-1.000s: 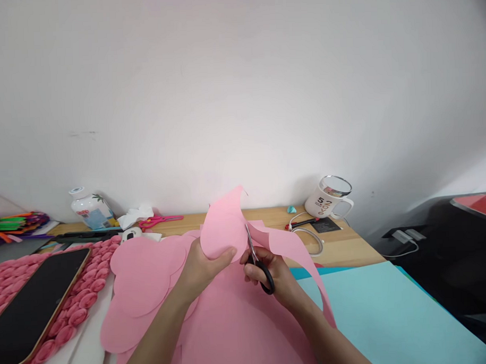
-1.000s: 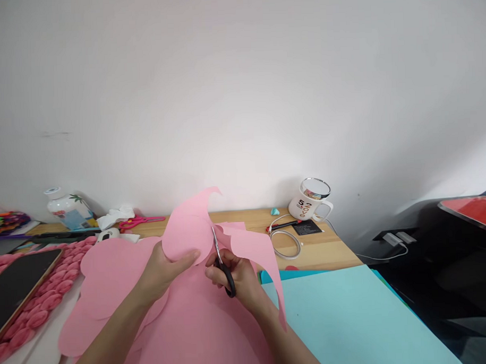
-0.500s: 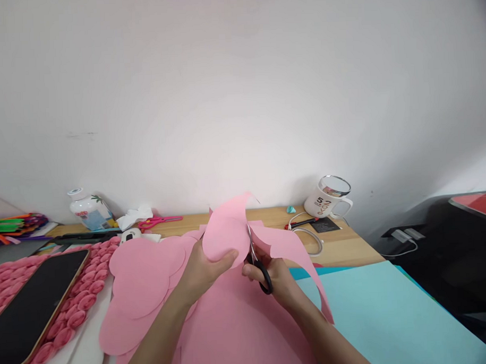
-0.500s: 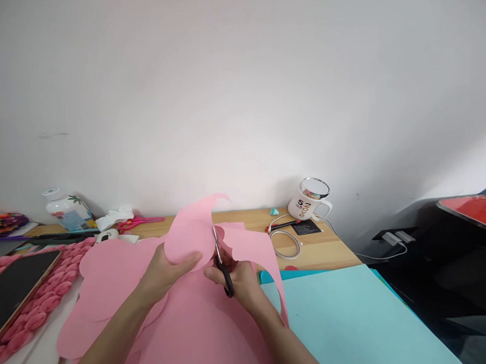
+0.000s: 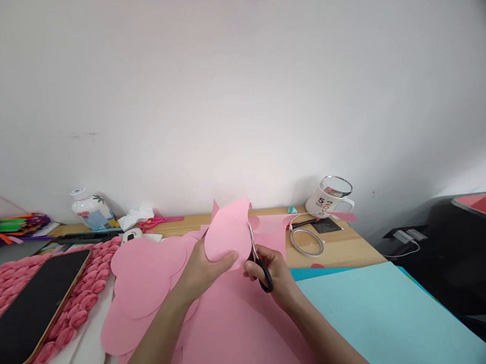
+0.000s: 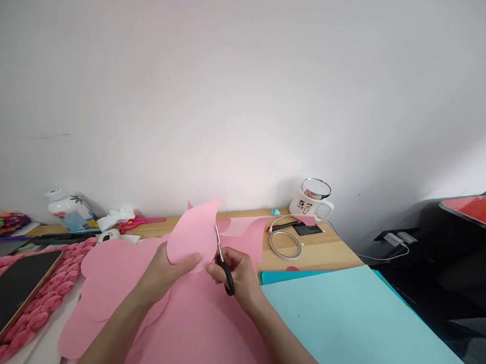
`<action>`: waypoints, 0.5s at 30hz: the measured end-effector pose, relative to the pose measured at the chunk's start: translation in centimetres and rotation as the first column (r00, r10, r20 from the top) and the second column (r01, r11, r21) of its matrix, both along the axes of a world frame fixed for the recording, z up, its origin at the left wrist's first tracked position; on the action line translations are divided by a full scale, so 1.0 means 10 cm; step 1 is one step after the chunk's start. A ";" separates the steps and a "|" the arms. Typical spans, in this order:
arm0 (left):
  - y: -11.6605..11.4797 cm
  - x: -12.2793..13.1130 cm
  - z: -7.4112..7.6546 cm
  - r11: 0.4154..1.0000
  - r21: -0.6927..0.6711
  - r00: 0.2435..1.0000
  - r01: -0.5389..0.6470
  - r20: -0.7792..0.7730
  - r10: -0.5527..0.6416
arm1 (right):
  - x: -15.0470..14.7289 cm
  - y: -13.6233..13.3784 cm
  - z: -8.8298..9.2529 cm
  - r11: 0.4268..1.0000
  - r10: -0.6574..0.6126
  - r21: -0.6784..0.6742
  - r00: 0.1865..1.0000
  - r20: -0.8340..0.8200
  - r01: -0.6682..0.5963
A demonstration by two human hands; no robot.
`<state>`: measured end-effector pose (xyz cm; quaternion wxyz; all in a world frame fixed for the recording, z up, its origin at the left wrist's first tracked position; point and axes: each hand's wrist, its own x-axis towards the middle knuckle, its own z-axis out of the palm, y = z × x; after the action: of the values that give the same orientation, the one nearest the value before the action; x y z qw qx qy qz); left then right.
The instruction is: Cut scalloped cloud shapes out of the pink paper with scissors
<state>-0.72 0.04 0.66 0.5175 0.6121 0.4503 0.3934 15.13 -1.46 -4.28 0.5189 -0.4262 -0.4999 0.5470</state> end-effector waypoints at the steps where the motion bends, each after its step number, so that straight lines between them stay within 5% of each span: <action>1: 0.00 0.00 -0.01 1.000 -0.004 1.000 0.005 -0.005 -0.005 | 0.00 0.00 0.00 1.000 -0.005 -0.003 1.000 -0.001 0.005; 15: 0.02 -0.04 -0.02 0.990 -0.085 0.974 0.116 0.202 -0.097 | -0.02 0.02 -0.02 0.998 -0.028 -0.059 1.000 0.001 0.028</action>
<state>-1.14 0.22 0.47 0.6089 0.5676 0.3815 0.4019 14.93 -1.23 -4.51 0.5138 -0.4482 -0.4777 0.5541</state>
